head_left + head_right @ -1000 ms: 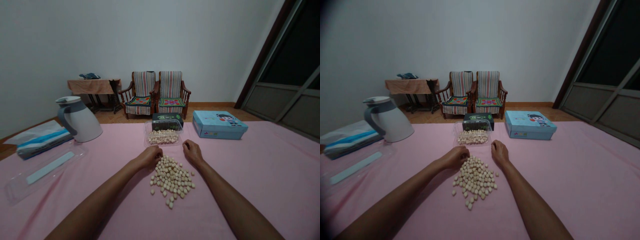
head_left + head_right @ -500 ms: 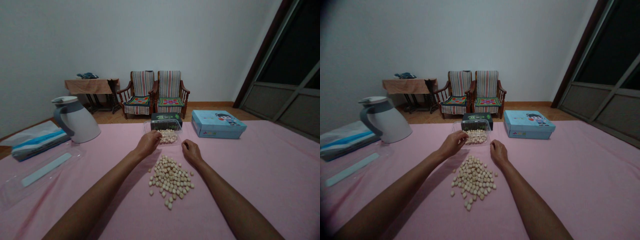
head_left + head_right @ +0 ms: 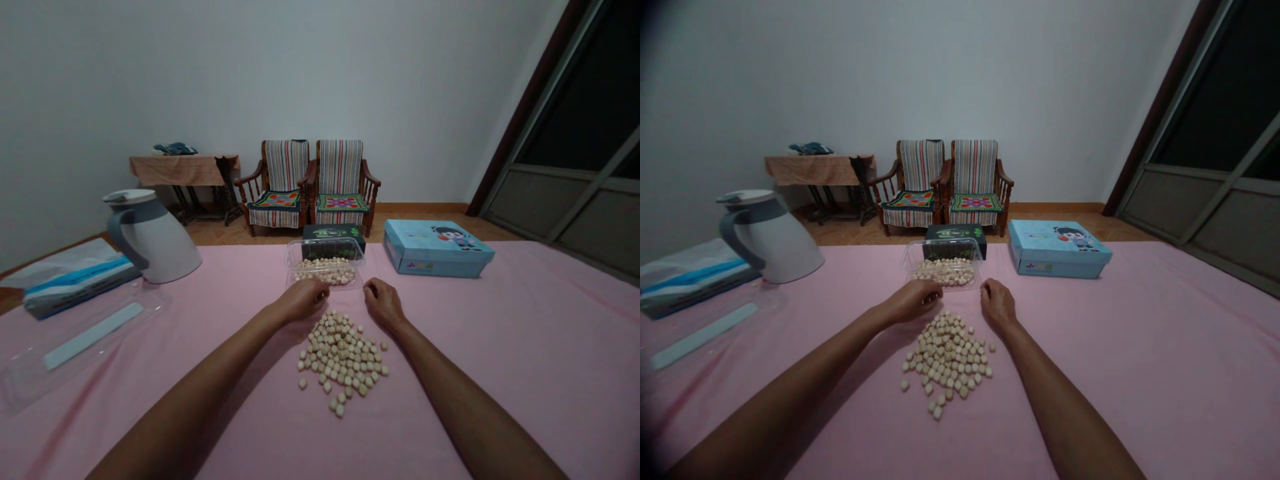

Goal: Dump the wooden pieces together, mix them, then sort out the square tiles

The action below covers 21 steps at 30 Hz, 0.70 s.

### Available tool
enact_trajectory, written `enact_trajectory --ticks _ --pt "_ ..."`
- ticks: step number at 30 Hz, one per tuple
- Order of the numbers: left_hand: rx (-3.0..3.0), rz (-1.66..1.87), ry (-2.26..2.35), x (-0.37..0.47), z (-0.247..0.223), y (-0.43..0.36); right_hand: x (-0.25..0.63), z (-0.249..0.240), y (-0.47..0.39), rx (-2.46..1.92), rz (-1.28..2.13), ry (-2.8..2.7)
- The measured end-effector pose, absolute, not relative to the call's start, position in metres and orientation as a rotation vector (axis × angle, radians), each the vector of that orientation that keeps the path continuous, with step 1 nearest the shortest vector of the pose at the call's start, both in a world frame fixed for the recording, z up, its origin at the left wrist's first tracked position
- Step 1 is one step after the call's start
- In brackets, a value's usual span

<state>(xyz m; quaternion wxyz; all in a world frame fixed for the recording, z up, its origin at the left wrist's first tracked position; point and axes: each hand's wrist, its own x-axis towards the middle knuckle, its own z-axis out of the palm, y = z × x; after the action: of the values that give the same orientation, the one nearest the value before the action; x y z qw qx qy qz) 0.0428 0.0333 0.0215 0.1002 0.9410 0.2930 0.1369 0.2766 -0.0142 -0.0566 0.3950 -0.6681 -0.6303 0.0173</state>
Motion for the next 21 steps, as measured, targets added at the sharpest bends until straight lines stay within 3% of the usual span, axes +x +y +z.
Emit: enact_trajectory --ticks 7,9,14,21 --pt "2.572 1.136 1.202 0.04 0.055 0.05 0.278 -0.058 -0.013 -1.696 0.052 -1.606" --pt "2.624 1.026 1.149 0.038 0.052 0.044 0.278 -0.058 -0.014 -1.7 0.06 -1.605" --pt "2.678 0.325 0.915 0.034 0.029 0.02 0.277 -0.057 -0.014 -1.713 0.049 -1.6" --pt "2.61 0.076 1.055 0.048 0.017 0.005 0.277 -0.058 -0.014 -1.715 0.058 -1.6"
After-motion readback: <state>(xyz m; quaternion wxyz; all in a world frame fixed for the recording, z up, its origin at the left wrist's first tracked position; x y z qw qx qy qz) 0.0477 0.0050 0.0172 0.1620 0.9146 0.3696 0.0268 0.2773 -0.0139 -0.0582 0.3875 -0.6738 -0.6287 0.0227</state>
